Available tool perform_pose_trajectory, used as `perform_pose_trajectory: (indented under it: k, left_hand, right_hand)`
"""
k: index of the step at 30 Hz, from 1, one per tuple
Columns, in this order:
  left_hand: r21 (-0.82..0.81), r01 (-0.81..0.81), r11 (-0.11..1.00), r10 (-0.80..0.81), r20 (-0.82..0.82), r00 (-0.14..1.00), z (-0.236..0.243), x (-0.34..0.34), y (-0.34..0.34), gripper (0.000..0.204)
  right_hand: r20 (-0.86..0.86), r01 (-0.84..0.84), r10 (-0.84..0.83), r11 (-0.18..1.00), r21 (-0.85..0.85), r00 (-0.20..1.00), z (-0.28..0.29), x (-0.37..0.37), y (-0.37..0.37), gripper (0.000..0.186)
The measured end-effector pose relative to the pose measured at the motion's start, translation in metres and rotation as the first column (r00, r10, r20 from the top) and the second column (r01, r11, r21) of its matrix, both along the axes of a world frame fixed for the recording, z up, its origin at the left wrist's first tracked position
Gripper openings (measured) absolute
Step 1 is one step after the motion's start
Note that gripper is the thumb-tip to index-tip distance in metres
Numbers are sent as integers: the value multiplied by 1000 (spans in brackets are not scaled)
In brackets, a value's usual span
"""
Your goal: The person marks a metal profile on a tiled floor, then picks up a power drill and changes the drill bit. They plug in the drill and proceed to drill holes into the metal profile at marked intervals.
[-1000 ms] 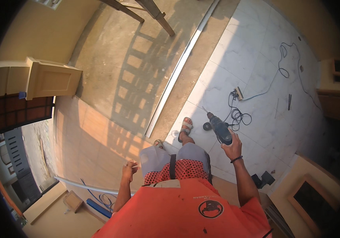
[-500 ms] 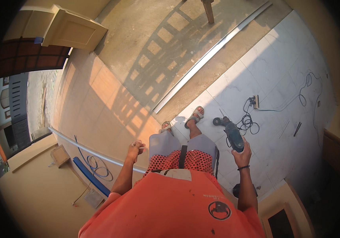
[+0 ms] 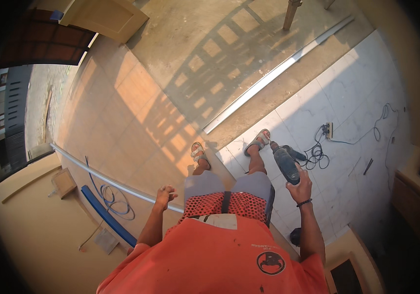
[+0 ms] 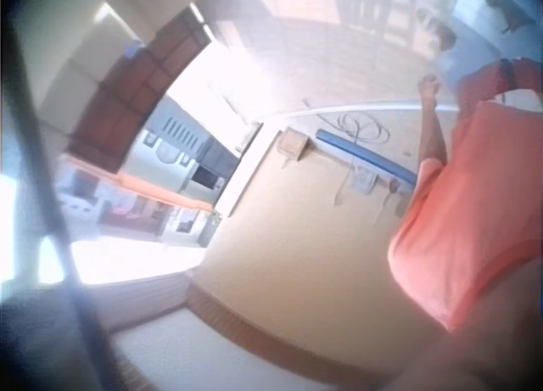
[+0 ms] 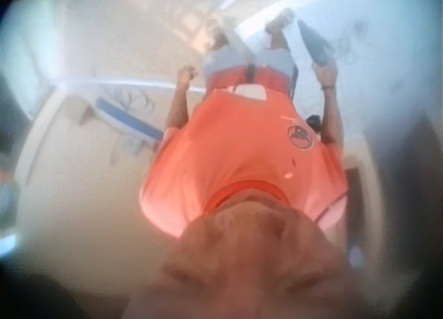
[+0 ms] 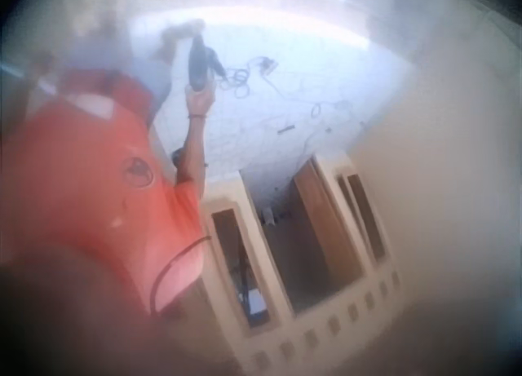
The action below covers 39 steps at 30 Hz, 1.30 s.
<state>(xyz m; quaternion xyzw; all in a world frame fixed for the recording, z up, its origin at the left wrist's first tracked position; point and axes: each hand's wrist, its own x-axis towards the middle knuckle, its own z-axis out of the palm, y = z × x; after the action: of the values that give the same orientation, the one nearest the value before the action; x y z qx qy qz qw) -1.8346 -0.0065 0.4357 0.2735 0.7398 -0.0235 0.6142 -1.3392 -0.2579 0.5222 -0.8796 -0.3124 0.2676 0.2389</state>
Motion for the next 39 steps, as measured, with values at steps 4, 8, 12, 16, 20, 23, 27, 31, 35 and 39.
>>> perform_pose_trajectory:
  k: [4, 8, 12, 16, 20, 23, 27, 31, 35, 39]
  left_hand:
    - [52, 78, 996, -81, 45, 996, -48, -53, 52, 26]
    - [148, -71, 986, 64, 54, 996, -51, -89, 83, 26]
    - [130, -147, 981, 144, 30, 989, -33, -116, 92, 31]
    - [135, -230, 964, 235, -26, 972, -23, -133, 71, 34]
    - [99, -267, 959, 276, -83, 958, -24, -128, 27, 35]
    - [56, -336, 940, 340, -76, 937, -18, -84, 0, 37]
    - [107, -347, 932, 341, 69, 938, -22, -12, -7, 43]
    - [123, -232, 965, 207, 188, 960, -35, 51, -6, 46]
    - [103, -94, 990, 71, 207, 976, -107, 102, 13, 45]
    - [217, 445, 869, -436, -91, 895, -233, 136, 46, 45]
  right_hand:
    - [2, -62, 62, 995, -82, 998, 6, -48, 32, 75]
    - [27, -140, 143, 985, -98, 989, 0, -81, 69, 73]
    - [-22, -249, 248, 963, -107, 969, -6, -93, 100, 72]
    - [-43, -327, 324, 934, -143, 945, -24, -85, 128, 73]
    - [-66, -372, 366, 920, -124, 928, -49, -63, 144, 74]
    - [-102, -415, 405, 904, -104, 909, -61, -38, 161, 73]
    - [-100, -485, 476, 866, -119, 874, -95, -2, 175, 75]
    - [-120, -534, 521, 831, -153, 845, -123, 21, 182, 78]
    - [-136, -551, 534, 811, -197, 835, -163, 22, 194, 79]
    - [-137, -523, 505, 828, -204, 852, -239, 2, 210, 78]
